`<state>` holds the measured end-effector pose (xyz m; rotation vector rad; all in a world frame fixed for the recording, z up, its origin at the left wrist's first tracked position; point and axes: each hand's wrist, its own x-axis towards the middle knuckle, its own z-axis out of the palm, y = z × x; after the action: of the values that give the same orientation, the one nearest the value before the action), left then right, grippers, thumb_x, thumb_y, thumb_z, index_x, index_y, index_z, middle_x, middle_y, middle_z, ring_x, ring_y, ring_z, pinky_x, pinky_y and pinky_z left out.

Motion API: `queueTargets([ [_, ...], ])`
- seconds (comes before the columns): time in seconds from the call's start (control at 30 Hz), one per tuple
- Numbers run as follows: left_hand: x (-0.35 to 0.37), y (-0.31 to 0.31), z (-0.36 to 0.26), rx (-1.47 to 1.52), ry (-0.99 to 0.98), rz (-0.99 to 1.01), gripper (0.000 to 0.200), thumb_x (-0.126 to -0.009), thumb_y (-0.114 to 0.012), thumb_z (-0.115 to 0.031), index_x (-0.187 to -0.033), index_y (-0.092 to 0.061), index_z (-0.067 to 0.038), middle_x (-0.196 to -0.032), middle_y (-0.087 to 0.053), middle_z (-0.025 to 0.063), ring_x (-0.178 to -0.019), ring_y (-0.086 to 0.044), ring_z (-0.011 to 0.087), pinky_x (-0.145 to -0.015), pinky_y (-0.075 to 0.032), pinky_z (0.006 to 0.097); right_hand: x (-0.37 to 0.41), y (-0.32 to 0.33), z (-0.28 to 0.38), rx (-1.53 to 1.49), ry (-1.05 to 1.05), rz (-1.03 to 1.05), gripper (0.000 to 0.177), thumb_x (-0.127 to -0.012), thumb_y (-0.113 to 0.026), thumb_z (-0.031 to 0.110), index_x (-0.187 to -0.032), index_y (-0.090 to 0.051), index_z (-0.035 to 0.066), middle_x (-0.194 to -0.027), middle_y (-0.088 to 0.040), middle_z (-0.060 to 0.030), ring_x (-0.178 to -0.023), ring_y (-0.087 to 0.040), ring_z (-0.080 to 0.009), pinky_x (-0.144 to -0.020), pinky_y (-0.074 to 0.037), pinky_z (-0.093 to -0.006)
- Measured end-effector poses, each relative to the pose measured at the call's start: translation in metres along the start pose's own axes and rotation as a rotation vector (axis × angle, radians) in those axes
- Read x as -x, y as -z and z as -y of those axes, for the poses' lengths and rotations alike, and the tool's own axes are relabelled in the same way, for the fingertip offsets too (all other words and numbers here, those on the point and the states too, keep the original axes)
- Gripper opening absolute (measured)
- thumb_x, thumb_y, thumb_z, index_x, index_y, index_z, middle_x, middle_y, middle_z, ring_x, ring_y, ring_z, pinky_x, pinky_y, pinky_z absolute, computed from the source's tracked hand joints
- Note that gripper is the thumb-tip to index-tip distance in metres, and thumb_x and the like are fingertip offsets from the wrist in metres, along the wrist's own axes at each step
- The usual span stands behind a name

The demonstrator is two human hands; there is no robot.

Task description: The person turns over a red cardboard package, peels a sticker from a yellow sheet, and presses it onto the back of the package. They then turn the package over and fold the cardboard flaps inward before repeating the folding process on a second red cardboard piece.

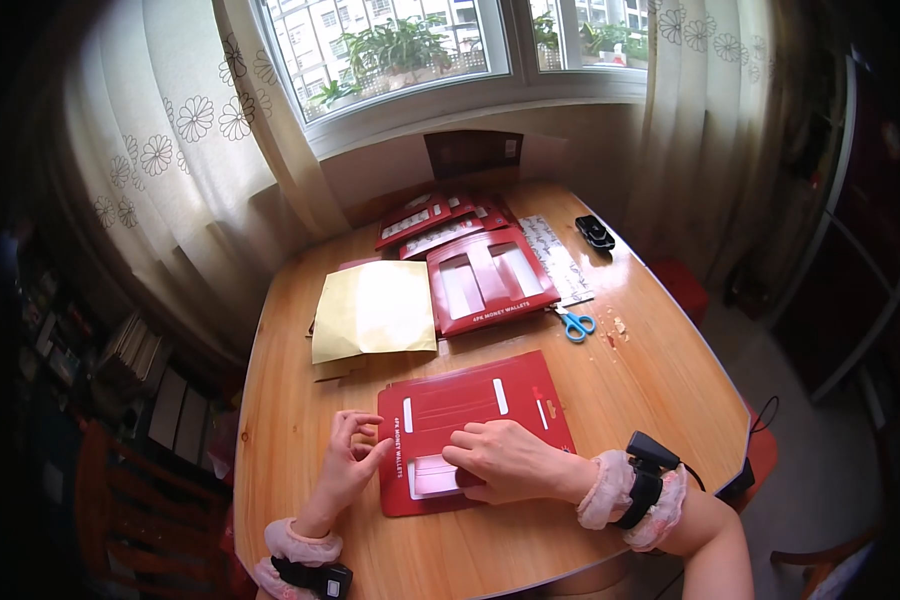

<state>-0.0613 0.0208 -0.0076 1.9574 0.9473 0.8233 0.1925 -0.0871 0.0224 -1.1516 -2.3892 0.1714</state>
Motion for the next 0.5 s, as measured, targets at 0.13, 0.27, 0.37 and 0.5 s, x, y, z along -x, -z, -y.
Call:
queueTargets([
  [0.13, -0.003, 0.007, -0.013, -0.295, -0.385, 0.090, 0.027, -0.079, -0.083, -0.017, -0.100, -0.068, -0.006, -0.103, -0.062, 0.0109, -0.095, -0.062, 0.0254, -0.079, -0.053, 0.0364, 0.001, -0.003, -0.003, -0.029, -0.062, 0.024, 0.028, -0.075, -0.076, 0.022, -0.087, -0.058, 0.005, -0.085, -0.060, -0.0093, -0.083, -0.063, -0.0273, -0.072, -0.052, -0.0393],
  [0.27, 0.005, -0.006, -0.041, -0.174, -0.404, 0.344, 0.034, -0.076, -0.085, -0.022, -0.099, -0.068, -0.006, -0.099, -0.065, 0.0096, -0.096, -0.061, 0.0272, -0.085, -0.050, 0.0369, 0.002, -0.004, -0.004, -0.030, -0.080, 0.035, 0.029, -0.074, -0.076, 0.023, -0.092, -0.061, 0.005, -0.087, -0.061, -0.0082, -0.084, -0.063, -0.0257, -0.072, -0.053, -0.0378],
  [0.37, 0.007, -0.019, -0.048, -0.293, -0.482, 0.356, 0.034, -0.078, -0.083, -0.026, -0.101, -0.066, -0.007, -0.097, -0.062, 0.0085, -0.093, -0.060, 0.0261, -0.084, -0.049, 0.0377, 0.002, -0.004, -0.004, -0.044, -0.083, 0.024, 0.029, -0.074, -0.076, 0.023, -0.091, -0.061, 0.005, -0.087, -0.061, -0.0079, -0.084, -0.063, -0.0260, -0.073, -0.053, -0.0382],
  [0.5, 0.007, -0.027, -0.038, -0.379, -0.523, 0.344, 0.031, -0.077, -0.081, -0.024, -0.099, -0.066, -0.008, -0.094, -0.060, 0.0081, -0.089, -0.060, 0.0266, -0.082, -0.050, 0.0381, 0.003, -0.003, -0.004, -0.052, -0.099, 0.028, 0.028, -0.077, -0.076, 0.025, -0.088, -0.059, 0.005, -0.086, -0.061, -0.0089, -0.085, -0.064, -0.0269, -0.073, -0.053, -0.0393],
])
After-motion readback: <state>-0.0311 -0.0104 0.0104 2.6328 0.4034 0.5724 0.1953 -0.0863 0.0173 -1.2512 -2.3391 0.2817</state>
